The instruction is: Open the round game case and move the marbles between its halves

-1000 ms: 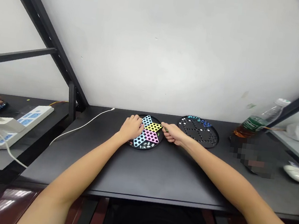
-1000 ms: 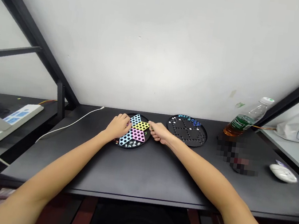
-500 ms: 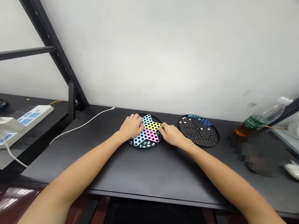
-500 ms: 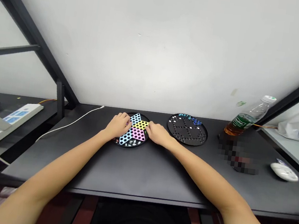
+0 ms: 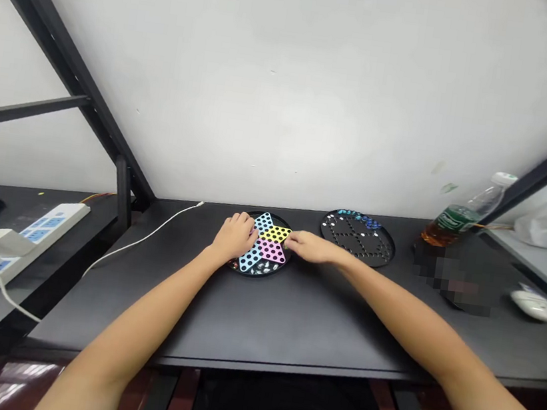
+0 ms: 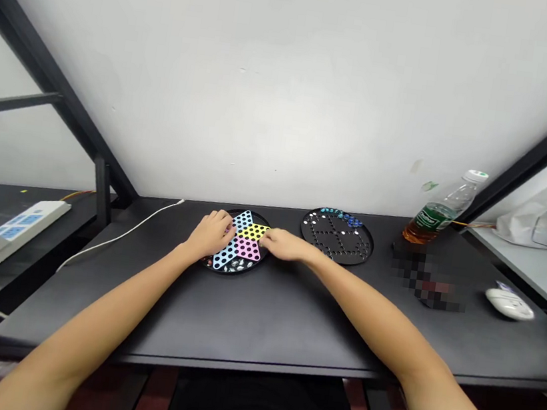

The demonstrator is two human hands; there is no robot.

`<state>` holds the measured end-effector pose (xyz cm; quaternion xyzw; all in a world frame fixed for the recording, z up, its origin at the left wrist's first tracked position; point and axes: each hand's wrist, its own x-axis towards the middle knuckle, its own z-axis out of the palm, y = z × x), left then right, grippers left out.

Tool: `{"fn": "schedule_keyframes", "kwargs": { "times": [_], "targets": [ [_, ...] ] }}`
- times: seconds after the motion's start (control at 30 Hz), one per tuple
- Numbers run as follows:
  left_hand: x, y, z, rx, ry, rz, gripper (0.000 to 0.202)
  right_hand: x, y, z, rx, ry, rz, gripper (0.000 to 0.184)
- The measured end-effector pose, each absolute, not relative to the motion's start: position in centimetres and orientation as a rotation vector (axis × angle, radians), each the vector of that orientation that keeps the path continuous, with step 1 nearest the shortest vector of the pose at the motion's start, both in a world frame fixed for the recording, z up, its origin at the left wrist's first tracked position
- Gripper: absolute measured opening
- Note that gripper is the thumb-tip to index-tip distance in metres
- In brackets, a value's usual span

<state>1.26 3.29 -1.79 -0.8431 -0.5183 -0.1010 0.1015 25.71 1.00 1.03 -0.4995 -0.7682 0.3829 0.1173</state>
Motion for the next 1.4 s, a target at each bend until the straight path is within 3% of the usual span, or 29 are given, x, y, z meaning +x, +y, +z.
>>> {"fn": "schedule_keyframes", "kwargs": {
  "times": [0.13,0.3,0.4,0.5,0.6,0.73,0.83,1.0,1.17,1.4],
  "targets": [
    [1.2,3.3,-1.7,-2.502,-1.53,-0.312,0.023,28.9,2.9,2.7,-1.194,-1.499,1.86,0.011],
    [1.3,3.2,-1.7,-2.495,-1.531,-0.3,0.024,32.9,5.1,4.4,-1.088,-1.024,1.878,0.012],
    [1.3,3.2,-1.6,-2.496,-1.535,-0.287,0.025,33.8,4.5,4.3,-1.249,-0.928,1.658,0.013],
    [1.3,3.2,-1.5,-2.503,-1.55,-0.29,0.026,33.2,-0.6,2.6,-1.448,-1.024,1.059,0.011],
    [1.3,3.3,-1.4,-2.524,-1.555,-0.279,0.026,31.5,-8.6,-0.1,-1.587,-1.591,0.554,0.013],
    [1.3,3.4,-1.3,-2.534,-1.566,-0.293,0.025,29.7,-13.8,-3.0,-1.777,-2.207,0.45,0.023],
    [1.4,3.6,-1.5,-2.553,-1.555,-0.295,0.025,30.2,-12.1,-3.6,-1.64,-2.336,0.479,0.028],
    [1.3,3.8,-1.7,-2.553,-1.528,-0.319,0.026,33.5,-9.7,-4.0,-1.537,-2.278,0.411,0.032],
    [1.3,3.8,-1.8,-2.546,-1.53,-0.321,0.024,39.7,-10.6,-5.1,-1.751,-2.106,0.008,0.034],
    [1.2,4.0,-1.7,-2.545,-1.535,-0.3,0.024,46.2,-8.9,-5.3,-2.261,-1.859,-0.24,0.032]
  ]
}}
